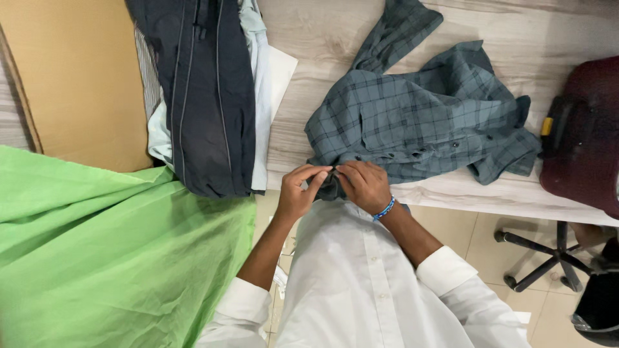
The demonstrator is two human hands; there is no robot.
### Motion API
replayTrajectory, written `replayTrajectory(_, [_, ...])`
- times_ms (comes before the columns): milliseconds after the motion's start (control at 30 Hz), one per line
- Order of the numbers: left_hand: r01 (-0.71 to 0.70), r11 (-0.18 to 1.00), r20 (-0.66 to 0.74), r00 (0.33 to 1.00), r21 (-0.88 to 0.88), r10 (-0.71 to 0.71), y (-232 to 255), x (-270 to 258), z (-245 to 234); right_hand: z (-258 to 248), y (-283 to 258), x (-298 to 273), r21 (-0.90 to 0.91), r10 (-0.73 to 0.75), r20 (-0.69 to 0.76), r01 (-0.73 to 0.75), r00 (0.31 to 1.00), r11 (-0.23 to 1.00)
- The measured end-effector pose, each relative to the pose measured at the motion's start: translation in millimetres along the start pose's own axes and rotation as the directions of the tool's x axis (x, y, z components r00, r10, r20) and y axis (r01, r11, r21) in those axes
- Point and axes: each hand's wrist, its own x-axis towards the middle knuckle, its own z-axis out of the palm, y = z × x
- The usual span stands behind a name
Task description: The person folds a striped shirt and places it into a suitcase, then buttons and folds a plaid shirt by hand on a desk.
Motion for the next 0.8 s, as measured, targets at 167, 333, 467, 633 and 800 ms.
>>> replayTrajectory(167, [0.077, 0.997, 0.116, 0.990, -0.006, -0.075, -11.8, 8.5, 1.0, -8.3, 11.8, 1.3, 0.022, -0.133, 0.040, 0.132, 0.990, 0.991])
replayTrajectory(333, [0.250, 0.949, 0.341, 0.924, -0.193, -0.174, -34.9, 21.2, -2.1, -10.4, 13.4, 1.5, 0.048, -0.156, 0.036, 0.154, 0.987, 0.987])
replayTrajectory(467, [0.379, 0.882, 0.453, 0.862, -0.279, -0.227, -43.4, 32.8, -0.2, -12.7, 13.9, -2.2, 0.066, -0.127, 0.072, 0.123, 0.989, 0.990])
replayTrajectory(633, [0.287, 0.946, 0.366, 0.905, -0.149, -0.217, -26.6, 39.9, 11.2, -16.8, 20.6, -5.3, 0.031, -0.077, 0.107, 0.074, 0.991, 0.997])
replayTrajectory(800, [0.102, 0.982, 0.151, 0.980, 0.156, -0.126, -4.9, 32.8, 26.4, -20.0, 28.8, -10.1, 0.036, 0.069, 0.115, -0.073, 0.991, 0.997])
